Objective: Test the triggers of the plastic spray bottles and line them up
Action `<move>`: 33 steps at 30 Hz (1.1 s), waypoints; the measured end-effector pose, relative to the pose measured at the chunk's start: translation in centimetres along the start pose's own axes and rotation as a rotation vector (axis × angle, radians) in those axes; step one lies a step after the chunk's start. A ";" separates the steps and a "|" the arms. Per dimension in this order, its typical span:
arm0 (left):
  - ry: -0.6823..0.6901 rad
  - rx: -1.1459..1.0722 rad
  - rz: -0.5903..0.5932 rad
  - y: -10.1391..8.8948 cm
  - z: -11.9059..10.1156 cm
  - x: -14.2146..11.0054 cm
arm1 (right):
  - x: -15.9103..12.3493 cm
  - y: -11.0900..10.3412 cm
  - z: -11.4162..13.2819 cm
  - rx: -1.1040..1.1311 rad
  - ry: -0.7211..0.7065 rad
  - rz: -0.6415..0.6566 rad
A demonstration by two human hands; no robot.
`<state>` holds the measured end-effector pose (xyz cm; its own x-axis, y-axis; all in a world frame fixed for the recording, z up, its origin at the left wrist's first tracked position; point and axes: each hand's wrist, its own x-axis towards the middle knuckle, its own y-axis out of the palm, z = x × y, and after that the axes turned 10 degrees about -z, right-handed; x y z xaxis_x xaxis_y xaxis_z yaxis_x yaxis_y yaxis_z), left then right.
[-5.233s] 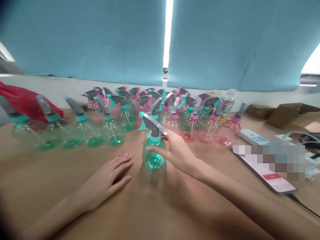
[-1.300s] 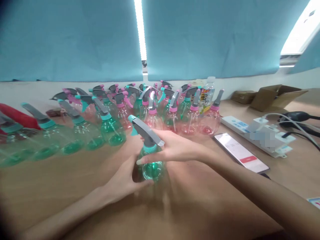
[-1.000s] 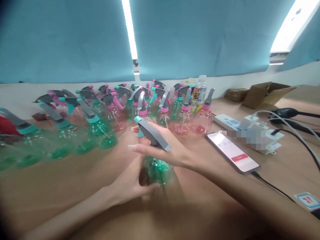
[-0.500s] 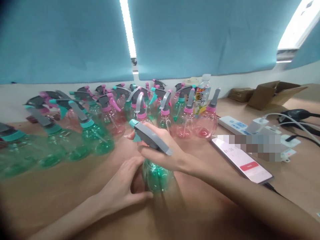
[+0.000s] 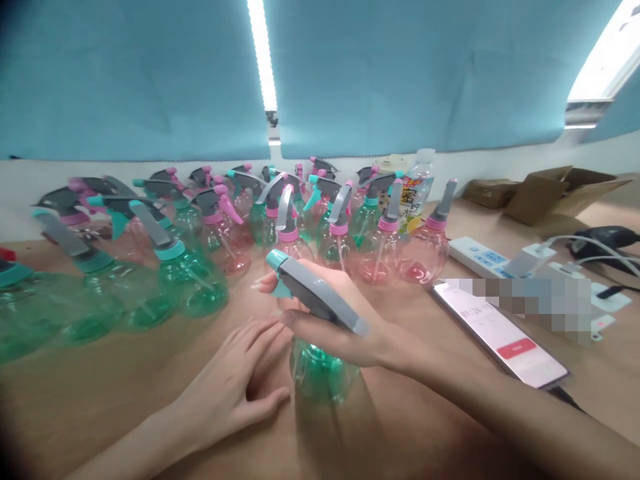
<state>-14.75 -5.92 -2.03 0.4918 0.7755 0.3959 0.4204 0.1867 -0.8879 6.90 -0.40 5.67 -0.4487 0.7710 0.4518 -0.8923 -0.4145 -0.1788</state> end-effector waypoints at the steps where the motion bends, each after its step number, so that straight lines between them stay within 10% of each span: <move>1: -0.005 0.000 0.003 0.0 0.0 0.0 | 0.0 0.0 0.0 -0.005 0.028 0.014; 12: -0.039 -0.010 0.055 -0.2 -0.2 0.2 | -0.1 0.2 0.8 0.097 0.082 0.039; 21: -0.024 -0.005 0.046 -0.3 -0.3 0.4 | -0.3 -0.1 1.5 -0.299 -0.066 -0.125; 33: -0.007 0.016 0.052 -0.2 -0.2 0.3 | 0.2 -0.1 0.5 -0.076 0.070 -0.087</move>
<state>-14.52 -5.90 -1.70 0.5073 0.7886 0.3474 0.3817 0.1557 -0.9111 6.96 -0.47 6.25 -0.3695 0.8355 0.4067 -0.9280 -0.3089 -0.2085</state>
